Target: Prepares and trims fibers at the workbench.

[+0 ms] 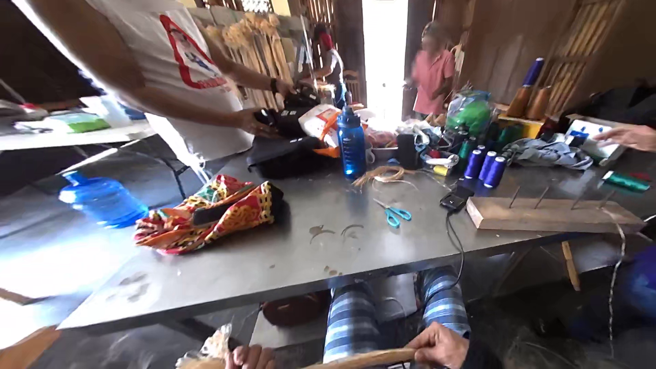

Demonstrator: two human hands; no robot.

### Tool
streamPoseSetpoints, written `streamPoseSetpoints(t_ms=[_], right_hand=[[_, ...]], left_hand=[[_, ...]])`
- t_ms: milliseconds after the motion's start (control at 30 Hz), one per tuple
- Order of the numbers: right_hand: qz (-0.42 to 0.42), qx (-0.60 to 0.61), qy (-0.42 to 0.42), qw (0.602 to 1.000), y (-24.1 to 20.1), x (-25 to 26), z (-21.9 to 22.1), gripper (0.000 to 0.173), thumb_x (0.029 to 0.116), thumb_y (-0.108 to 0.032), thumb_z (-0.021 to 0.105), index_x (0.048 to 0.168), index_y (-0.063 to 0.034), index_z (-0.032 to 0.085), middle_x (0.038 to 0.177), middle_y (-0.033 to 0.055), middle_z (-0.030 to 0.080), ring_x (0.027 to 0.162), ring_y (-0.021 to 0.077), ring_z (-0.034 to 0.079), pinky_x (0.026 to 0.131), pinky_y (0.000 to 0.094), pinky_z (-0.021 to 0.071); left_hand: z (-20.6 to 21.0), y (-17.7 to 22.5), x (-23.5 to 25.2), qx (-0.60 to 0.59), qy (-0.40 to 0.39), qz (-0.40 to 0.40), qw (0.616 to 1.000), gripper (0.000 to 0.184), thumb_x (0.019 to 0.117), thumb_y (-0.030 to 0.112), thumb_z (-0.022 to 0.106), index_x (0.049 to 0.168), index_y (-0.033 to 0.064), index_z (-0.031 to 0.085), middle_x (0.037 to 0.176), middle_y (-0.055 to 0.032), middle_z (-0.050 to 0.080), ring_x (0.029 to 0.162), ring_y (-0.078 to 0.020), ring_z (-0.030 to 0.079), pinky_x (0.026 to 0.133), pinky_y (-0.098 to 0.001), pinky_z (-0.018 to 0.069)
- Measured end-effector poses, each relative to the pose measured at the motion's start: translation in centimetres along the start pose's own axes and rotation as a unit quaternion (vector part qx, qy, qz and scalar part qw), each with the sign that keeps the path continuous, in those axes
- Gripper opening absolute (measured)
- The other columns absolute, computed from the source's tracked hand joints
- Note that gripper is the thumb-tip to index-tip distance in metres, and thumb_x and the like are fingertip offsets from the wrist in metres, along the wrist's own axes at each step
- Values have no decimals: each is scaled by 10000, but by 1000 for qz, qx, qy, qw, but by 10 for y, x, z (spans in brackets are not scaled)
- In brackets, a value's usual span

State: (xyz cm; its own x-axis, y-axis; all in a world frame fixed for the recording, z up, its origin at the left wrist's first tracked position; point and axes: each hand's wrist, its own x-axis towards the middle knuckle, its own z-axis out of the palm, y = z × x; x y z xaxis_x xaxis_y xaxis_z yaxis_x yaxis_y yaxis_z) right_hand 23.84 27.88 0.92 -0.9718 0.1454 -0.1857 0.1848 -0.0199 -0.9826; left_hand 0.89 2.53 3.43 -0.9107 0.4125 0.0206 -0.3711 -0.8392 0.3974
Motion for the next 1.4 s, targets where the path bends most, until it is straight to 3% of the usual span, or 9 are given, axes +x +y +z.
streamPoseSetpoints(t_ms=[200, 333, 433, 600, 733, 967, 1333, 1400], right_hand=[[-8, 18, 43, 999, -3, -3, -21, 227, 935, 3, 601, 1119, 41, 729, 708, -81, 678, 561, -56, 537, 557, 144, 463], [6, -62, 93, 994, -11, -5, -41, 199, 924, 17, 642, 1097, 60, 732, 731, -48, 692, 592, -46, 563, 613, 152, 499], [0, -104, 118, 988, -9, -1, -61, 173, 908, -4, 666, 1050, 46, 751, 724, -52, 701, 575, -60, 547, 586, 139, 474], [51, -119, 110, 986, -12, 2, -87, 154, 916, 6, 681, 1048, 35, 754, 702, -76, 692, 534, -83, 502, 531, 112, 414], [75, -166, 95, 979, -9, -1, -101, 144, 927, -17, 680, 1035, 46, 750, 705, -51, 685, 567, -60, 530, 589, 136, 454], [133, -192, 82, 969, -5, -11, -114, 124, 944, -20, 680, 1020, 44, 754, 662, -56, 655, 507, -67, 445, 513, 131, 373], [188, -202, 80, 958, 3, -19, -109, 129, 959, -30, 672, 1034, 28, 759, 688, -34, 667, 541, -46, 490, 555, 145, 418], [180, -214, 85, 956, 5, -17, -104, 119, 953, -27, 679, 1018, 30, 760, 712, -21, 677, 579, -44, 515, 610, 149, 446]], left_hand=[[-19, 21, 13, 9, 54, 64, 996, 711, 1111, 332, 38, 705, 141, 590, 544, 77, 574, 425, 27, 507, 412, -106, 418], [-33, 37, 24, 23, 97, 121, 988, 688, 1114, 298, 25, 694, 133, 545, 523, 85, 546, 417, 35, 480, 401, -100, 374], [-45, 45, 31, 24, 124, 142, 982, 652, 1121, 282, 57, 707, 127, 536, 530, 75, 546, 422, 21, 488, 406, -106, 384], [-59, 50, 39, 31, 169, 165, 971, 625, 1120, 279, 61, 689, 144, 493, 503, 84, 503, 402, 12, 461, 395, -118, 367], [-78, 61, 43, 19, 184, 192, 964, 608, 1113, 287, 50, 693, 144, 466, 501, 87, 475, 406, 9, 447, 401, -121, 360], [-103, 77, 46, 27, 214, 216, 952, 594, 1112, 306, 54, 687, 149, 438, 487, 83, 432, 395, 0, 419, 396, -127, 350], [-163, 99, 42, 57, 270, 196, 941, 575, 1120, 289, 99, 660, 153, 416, 474, 82, 407, 376, -10, 396, 382, -138, 331], [-167, 97, 40, 80, 294, 175, 936, 559, 1125, 272, 118, 668, 161, 420, 469, 91, 406, 375, 5, 391, 380, -129, 322]])
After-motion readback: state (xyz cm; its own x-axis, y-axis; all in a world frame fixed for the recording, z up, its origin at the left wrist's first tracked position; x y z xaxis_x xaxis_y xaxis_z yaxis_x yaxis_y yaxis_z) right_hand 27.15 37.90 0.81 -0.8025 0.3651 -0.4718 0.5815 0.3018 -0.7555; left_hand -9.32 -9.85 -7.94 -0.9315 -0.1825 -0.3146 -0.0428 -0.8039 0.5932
